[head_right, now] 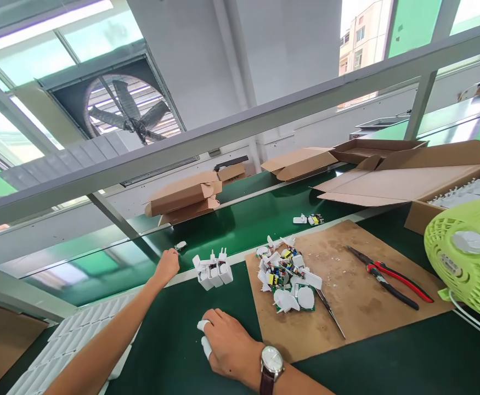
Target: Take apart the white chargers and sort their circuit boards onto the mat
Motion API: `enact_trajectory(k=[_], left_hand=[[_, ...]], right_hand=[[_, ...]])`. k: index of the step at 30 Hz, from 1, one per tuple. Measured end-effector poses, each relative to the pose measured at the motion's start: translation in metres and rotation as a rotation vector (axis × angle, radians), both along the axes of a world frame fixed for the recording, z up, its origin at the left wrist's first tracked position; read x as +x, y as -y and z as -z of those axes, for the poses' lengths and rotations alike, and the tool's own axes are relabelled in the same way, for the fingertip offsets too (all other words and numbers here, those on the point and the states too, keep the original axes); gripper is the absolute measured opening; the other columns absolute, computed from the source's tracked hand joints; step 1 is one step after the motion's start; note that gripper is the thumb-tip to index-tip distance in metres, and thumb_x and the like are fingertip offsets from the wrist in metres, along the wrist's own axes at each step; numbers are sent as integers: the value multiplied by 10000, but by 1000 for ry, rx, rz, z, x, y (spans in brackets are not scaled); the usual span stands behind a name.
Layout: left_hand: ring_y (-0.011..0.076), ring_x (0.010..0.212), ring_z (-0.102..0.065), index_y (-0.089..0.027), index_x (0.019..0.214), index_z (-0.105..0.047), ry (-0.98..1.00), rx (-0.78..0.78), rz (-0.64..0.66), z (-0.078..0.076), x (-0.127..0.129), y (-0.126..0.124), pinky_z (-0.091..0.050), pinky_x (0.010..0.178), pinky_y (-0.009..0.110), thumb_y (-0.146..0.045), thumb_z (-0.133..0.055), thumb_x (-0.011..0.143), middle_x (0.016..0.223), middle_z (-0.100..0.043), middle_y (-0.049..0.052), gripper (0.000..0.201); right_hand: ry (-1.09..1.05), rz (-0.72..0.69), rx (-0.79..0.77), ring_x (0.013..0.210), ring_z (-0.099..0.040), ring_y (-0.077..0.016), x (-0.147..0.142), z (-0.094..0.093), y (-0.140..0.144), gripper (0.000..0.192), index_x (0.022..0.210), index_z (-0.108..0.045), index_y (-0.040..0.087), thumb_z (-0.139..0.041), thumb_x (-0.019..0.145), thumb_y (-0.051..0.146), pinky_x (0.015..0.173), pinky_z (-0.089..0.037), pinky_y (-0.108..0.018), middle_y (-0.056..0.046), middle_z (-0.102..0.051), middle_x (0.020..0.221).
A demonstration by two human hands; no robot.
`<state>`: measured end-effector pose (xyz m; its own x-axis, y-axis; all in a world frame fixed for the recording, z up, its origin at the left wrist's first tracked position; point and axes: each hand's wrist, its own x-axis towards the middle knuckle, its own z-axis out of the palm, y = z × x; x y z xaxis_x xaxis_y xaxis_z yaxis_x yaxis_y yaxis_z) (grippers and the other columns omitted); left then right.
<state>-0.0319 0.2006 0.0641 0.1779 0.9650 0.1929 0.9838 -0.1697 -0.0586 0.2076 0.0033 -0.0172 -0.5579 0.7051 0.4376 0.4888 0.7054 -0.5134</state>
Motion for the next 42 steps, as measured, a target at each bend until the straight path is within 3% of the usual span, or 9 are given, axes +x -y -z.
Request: enact_trajectory(k=[5,9,14,16,19,24,31,35,42], left_hand=[[268,995,-673,-152,802,-732,110,101,53,-32,-15,29,-549,950,447,-220,-593,912,1029,-724,141,189],[263,1011,-677,-216,755,-759,209,118,104,-59,-18,87,-575,901,391,-261,-534,875,1061,-749,82,259],[205,926,-720,-255,820,-780,599,-165,261,-73,6,177,-598,776,301,-423,-605,897,1046,-752,35,254],[197,928,-727,-255,866,-787,698,-287,319,-72,15,198,-606,801,296,-411,-612,908,1061,-754,39,238],[228,1087,-705,-274,1034,-776,644,-205,308,-67,7,210,-620,846,317,-402,-587,934,1252,-715,45,249],[321,1265,-607,-249,1028,-769,234,59,140,-53,-62,213,-552,1051,481,-466,-582,934,1341,-669,82,302],[415,1333,-529,-228,790,-719,-42,54,21,1,-129,232,-524,1052,584,-333,-679,822,1299,-679,136,117],[355,1335,-542,-240,744,-657,64,134,168,9,-109,233,-519,1072,548,-312,-565,919,1286,-679,113,211],[278,1310,-586,-218,851,-659,320,11,375,12,-25,206,-512,1098,468,-318,-561,963,1421,-600,106,180]], right_hand=[[-41,-5,23,993,-631,-235,1,-7,-1,294,1179,-578,171,-494,914,75,912,-556,-383,-121,-629,1180],[-99,48,10,1153,-626,-284,6,-12,-5,374,1344,-516,144,-453,976,148,1012,-545,-458,-172,-611,1290],[-260,89,-209,1313,-560,-315,7,-13,-8,773,1532,-315,167,-686,894,397,1107,-483,-508,-198,-503,1470],[-298,79,-309,1228,-618,-280,6,-13,-6,747,1510,-351,186,-691,878,395,1063,-516,-469,-153,-590,1378],[-214,151,-381,1024,-674,-238,5,-14,-4,452,1358,-519,211,-582,928,334,926,-562,-417,-85,-692,1145],[51,315,-172,910,-642,-266,14,-24,-9,136,971,-613,198,-527,869,173,790,-515,-382,-102,-694,987],[308,382,-64,729,-618,-227,28,-36,-16,88,853,-585,198,-542,874,125,737,-409,-325,-56,-661,722],[316,359,-65,849,-643,-245,28,-38,-18,168,932,-632,183,-496,888,95,791,-452,-348,-82,-698,851],[174,-34,80,1420,-408,-306,36,-41,-20,680,1271,-595,175,-482,655,-89,1156,-386,-551,-142,-527,1476]])
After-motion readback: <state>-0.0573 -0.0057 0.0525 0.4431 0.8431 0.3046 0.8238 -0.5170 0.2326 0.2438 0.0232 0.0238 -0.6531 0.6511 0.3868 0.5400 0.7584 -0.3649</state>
